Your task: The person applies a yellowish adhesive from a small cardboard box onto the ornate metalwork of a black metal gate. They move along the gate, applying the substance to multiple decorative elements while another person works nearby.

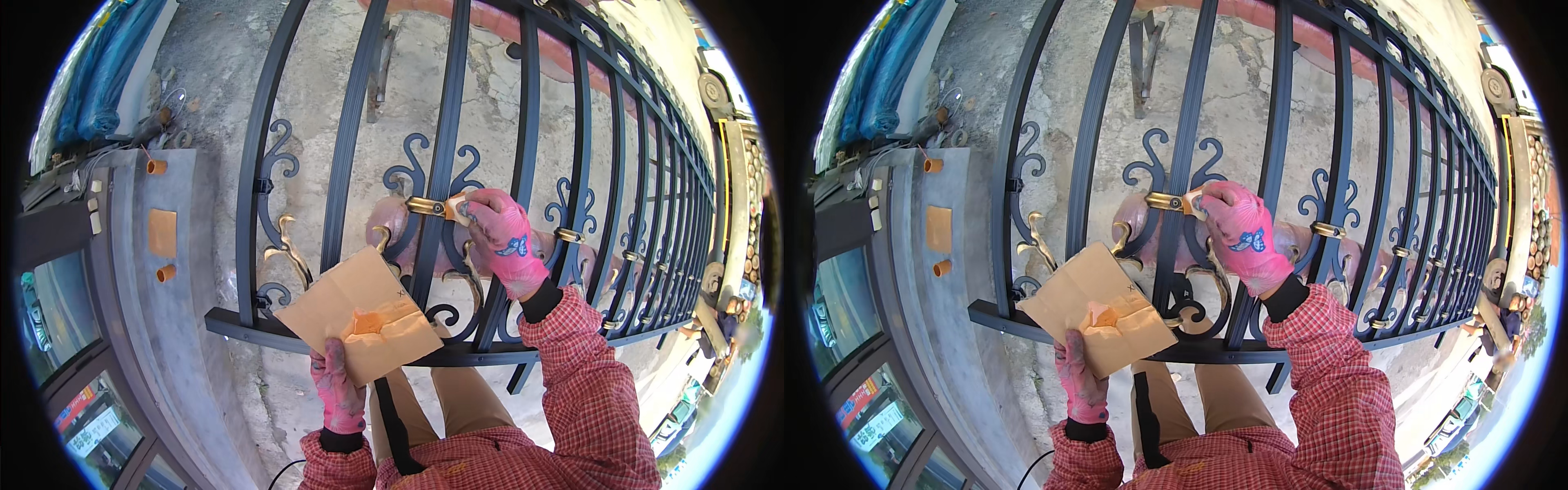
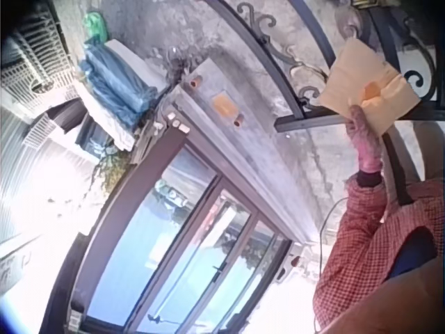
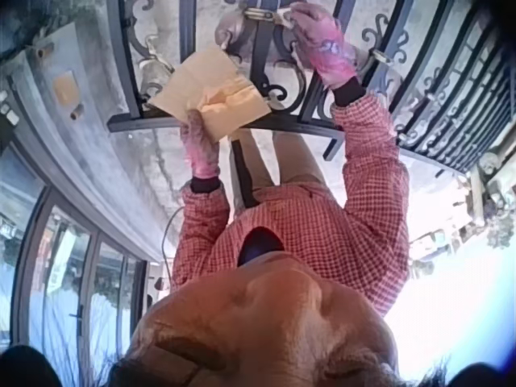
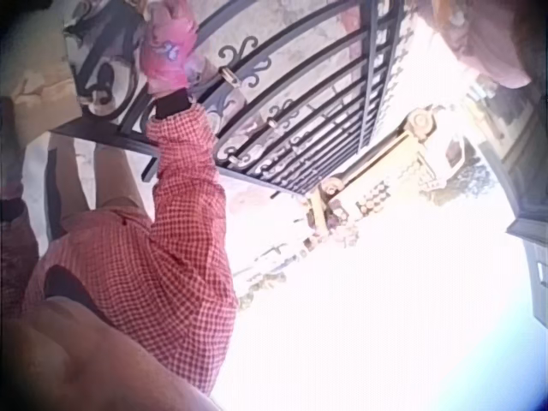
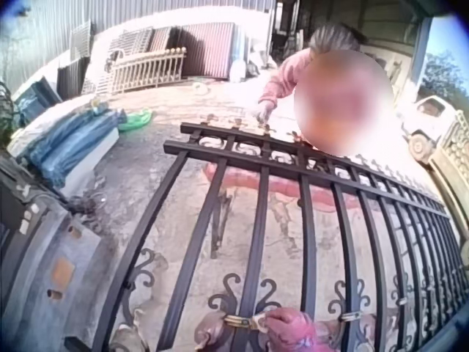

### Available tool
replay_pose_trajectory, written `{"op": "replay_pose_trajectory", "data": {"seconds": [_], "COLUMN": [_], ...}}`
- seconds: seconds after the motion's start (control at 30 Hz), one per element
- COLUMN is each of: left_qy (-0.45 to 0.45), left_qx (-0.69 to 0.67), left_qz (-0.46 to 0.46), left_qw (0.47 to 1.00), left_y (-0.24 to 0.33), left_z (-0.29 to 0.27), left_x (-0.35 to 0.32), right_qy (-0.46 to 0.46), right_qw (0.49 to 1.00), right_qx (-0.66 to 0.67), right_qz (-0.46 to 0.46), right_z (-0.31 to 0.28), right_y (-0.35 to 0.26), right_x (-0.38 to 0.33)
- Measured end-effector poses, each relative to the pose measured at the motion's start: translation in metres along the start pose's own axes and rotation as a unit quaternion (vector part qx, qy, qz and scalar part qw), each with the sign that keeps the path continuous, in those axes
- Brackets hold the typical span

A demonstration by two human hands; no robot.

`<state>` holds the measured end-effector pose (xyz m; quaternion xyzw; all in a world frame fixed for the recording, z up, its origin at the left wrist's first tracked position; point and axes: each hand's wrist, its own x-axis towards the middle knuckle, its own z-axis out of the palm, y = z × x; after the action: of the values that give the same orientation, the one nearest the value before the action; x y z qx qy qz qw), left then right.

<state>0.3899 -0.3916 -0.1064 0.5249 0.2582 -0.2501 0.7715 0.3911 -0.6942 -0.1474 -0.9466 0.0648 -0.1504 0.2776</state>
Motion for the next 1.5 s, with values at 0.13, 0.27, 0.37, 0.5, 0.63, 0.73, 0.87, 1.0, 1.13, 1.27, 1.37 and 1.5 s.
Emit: {"op": "replay_pose_trajectory", "data": {"seconds": [0.13, 0.27, 0.37, 0.5, 0.63, 0.73, 0.87, 1.0, 1.13, 1.27, 1.37, 1.5], "left_qy": [0.005, 0.011, 0.021, 0.032, 0.041, 0.042, 0.047, 0.039, 0.030, 0.034, 0.000, -0.011], "left_qx": [-0.012, -0.028, -0.037, -0.046, -0.059, -0.064, -0.076, -0.064, -0.096, -0.110, -0.110, -0.084], "left_qz": [0.003, 0.011, 0.009, 0.008, -0.005, 0.006, 0.019, 0.032, 0.030, 0.023, 0.040, 0.031], "left_qw": [1.000, 0.999, 0.999, 0.998, 0.997, 0.997, 0.996, 0.997, 0.994, 0.993, 0.993, 0.996], "left_y": [-0.001, -0.008, -0.007, -0.006, -0.008, -0.009, -0.012, -0.016, -0.028, -0.037, -0.043, -0.034], "left_z": [0.003, -0.006, -0.008, -0.011, -0.020, -0.022, -0.022, -0.028, -0.034, -0.024, -0.022, -0.014], "left_x": [-0.001, -0.001, -0.001, -0.002, -0.007, -0.007, -0.011, -0.018, -0.021, -0.028, -0.035, -0.045], "right_qy": [0.049, -0.031, -0.116, -0.130, -0.186, -0.140, -0.129, -0.090, -0.093, -0.118, -0.124, -0.206], "right_qw": [0.998, 0.999, 0.963, 0.979, 0.975, 0.985, 0.982, 0.996, 0.990, 0.986, 0.985, 0.973], "right_qx": [0.044, 0.037, 0.188, -0.077, -0.051, -0.031, -0.058, 0.010, 0.097, 0.120, 0.072, -0.014], "right_qz": [0.013, 0.006, 0.157, -0.137, -0.115, -0.094, -0.126, 0.000, 0.048, 0.019, -0.094, -0.105], "right_z": [-0.008, -0.002, -0.015, -0.007, -0.009, -0.021, -0.023, -0.048, -0.071, -0.075, -0.065, -0.056], "right_y": [-0.019, -0.015, -0.046, -0.018, -0.026, -0.022, -0.009, -0.030, -0.064, -0.106, -0.134, -0.149], "right_x": [0.007, 0.017, 0.037, 0.047, 0.047, 0.047, 0.039, 0.026, 0.004, -0.014, -0.019, -0.034]}}
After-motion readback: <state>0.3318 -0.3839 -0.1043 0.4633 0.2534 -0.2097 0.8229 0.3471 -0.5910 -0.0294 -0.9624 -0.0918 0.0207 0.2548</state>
